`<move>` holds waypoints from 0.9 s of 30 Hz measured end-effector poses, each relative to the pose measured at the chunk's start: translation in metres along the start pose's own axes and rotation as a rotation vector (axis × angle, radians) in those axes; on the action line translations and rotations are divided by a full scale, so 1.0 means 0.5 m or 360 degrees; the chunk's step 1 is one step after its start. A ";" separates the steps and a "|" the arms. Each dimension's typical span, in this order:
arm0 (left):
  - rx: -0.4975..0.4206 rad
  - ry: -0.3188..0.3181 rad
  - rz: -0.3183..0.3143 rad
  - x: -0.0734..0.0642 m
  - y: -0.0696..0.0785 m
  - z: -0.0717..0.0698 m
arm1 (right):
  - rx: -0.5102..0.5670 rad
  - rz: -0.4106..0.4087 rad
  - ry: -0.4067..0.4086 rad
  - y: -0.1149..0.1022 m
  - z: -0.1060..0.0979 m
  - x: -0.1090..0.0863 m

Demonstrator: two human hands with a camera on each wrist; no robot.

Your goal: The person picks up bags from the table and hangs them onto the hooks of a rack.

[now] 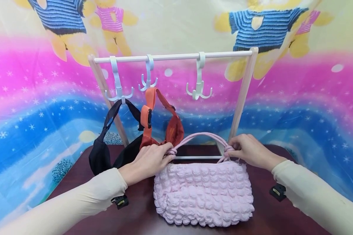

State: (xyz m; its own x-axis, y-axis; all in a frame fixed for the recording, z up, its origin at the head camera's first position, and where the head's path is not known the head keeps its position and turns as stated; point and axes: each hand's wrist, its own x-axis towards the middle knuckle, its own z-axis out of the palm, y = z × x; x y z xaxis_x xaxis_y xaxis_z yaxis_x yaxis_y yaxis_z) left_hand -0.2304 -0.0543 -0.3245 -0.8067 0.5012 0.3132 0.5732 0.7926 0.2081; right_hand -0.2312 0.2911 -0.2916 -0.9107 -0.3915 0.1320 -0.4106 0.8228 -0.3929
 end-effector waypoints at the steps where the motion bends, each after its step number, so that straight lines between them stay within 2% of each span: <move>1: -0.0006 0.0004 0.0004 0.000 0.000 -0.001 | -0.0004 -0.0002 0.0007 -0.001 -0.001 0.000; 9: 0.0032 0.0051 0.0037 -0.001 0.000 -0.011 | -0.0044 -0.0051 0.0090 -0.004 -0.005 0.001; 16: 0.0057 0.0061 0.0041 0.003 0.002 -0.020 | -0.0073 -0.0162 0.0180 -0.003 -0.012 -0.002; 27: 0.0062 0.0074 0.0041 0.009 0.006 -0.030 | -0.0041 -0.0167 0.0232 0.000 -0.015 0.000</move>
State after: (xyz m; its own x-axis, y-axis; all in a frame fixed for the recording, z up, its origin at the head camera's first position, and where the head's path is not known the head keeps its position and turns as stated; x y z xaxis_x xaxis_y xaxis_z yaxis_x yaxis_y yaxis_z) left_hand -0.2301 -0.0547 -0.3085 -0.7838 0.5053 0.3610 0.5867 0.7932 0.1635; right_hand -0.2313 0.2942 -0.2845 -0.8589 -0.4133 0.3025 -0.5031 0.7915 -0.3471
